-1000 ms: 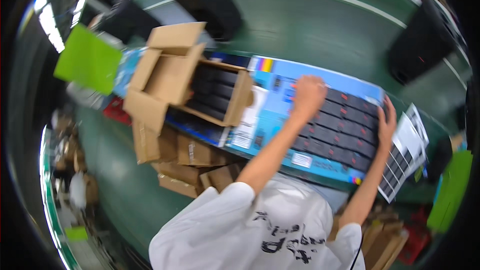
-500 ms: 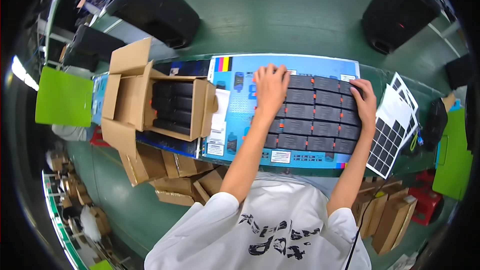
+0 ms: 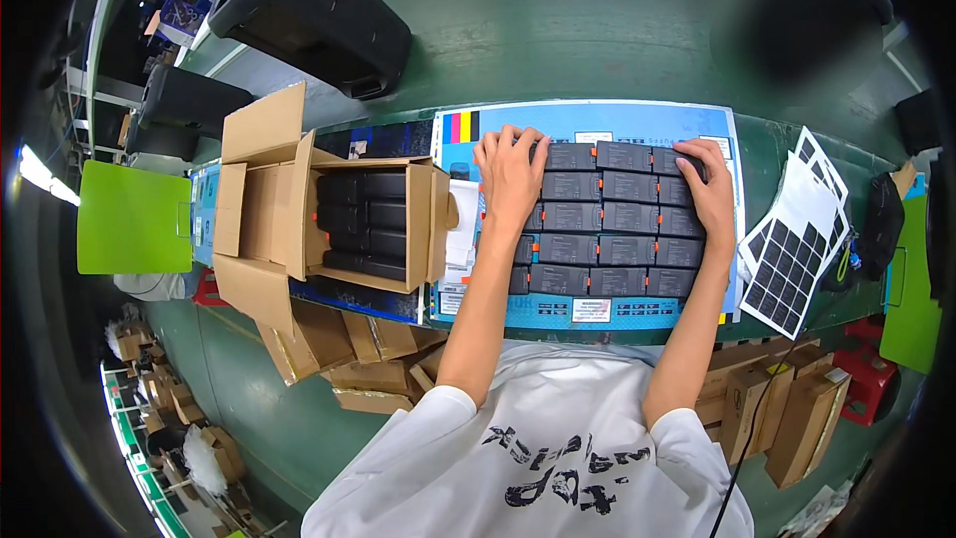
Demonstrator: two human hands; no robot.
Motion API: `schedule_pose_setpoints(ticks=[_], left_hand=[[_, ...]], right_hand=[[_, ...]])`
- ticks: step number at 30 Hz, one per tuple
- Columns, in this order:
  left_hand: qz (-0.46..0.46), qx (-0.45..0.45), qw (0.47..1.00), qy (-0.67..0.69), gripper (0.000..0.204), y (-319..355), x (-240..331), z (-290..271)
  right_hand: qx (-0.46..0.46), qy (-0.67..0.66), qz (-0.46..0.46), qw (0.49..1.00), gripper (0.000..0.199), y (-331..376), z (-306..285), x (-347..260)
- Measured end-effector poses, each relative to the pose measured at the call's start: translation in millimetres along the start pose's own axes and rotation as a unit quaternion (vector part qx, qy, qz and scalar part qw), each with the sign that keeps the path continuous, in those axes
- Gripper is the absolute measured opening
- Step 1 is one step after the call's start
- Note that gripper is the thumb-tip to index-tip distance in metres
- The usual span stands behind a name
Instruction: Packaging small electronic modules from a grid tray into cardboard boxes.
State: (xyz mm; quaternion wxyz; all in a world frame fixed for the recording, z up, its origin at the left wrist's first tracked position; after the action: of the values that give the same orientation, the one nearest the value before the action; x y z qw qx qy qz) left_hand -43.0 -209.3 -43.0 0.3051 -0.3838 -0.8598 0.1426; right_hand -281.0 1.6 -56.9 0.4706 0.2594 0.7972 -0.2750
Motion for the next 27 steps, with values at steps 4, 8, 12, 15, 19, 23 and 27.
schedule_pose_setpoints(ticks=[4,8,12,15,19,23,27], left_hand=[[-0.003,-0.002,1.0,-0.005,0.019,-0.3,-15.1,-4.5],[-0.024,0.039,0.998,0.034,0.016,-1.5,-15.1,-1.9],[0.015,0.096,0.99,0.105,0.011,3.3,14.0,-45.1],[0.059,0.146,0.975,0.154,0.008,33.0,45.6,-138.7],[-0.104,0.144,0.984,-0.016,0.023,67.9,-20.8,-228.1],[-0.063,0.001,0.99,-0.124,0.018,69.4,-62.5,-233.7],[-0.202,-0.066,0.949,-0.232,0.048,75.5,-106.4,-227.5]], right_hand=[[0.002,0.045,-0.032,0.998,0.02,1.9,12.5,-9.1],[-0.01,0.067,-0.056,0.996,0.026,-1.7,6.1,-5.9],[0.052,-0.021,-0.063,0.996,0.029,5.2,-35.7,6.6],[0.103,0.025,-0.019,0.994,0.022,33.3,-118.9,20.0],[0.176,0.237,-0.022,0.955,0.013,62.8,-206.9,27.2],[0.214,0.336,-0.039,0.916,0.021,93.4,-264.1,60.8],[0.115,0.368,-0.031,0.922,0.042,100.1,-262.1,64.9]])
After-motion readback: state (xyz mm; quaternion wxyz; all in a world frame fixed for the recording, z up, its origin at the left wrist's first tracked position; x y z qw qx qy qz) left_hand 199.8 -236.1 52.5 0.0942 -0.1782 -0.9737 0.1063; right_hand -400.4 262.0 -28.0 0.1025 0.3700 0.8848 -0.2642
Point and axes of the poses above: each hand's wrist, its own y-axis away from the middle knuckle, its own z-axis out of the palm, x = y × z, the point moved 5 cm from there along -y, towards the middle knuckle, and after that the axes turned 1 degree about y, right-handed, at the moved point
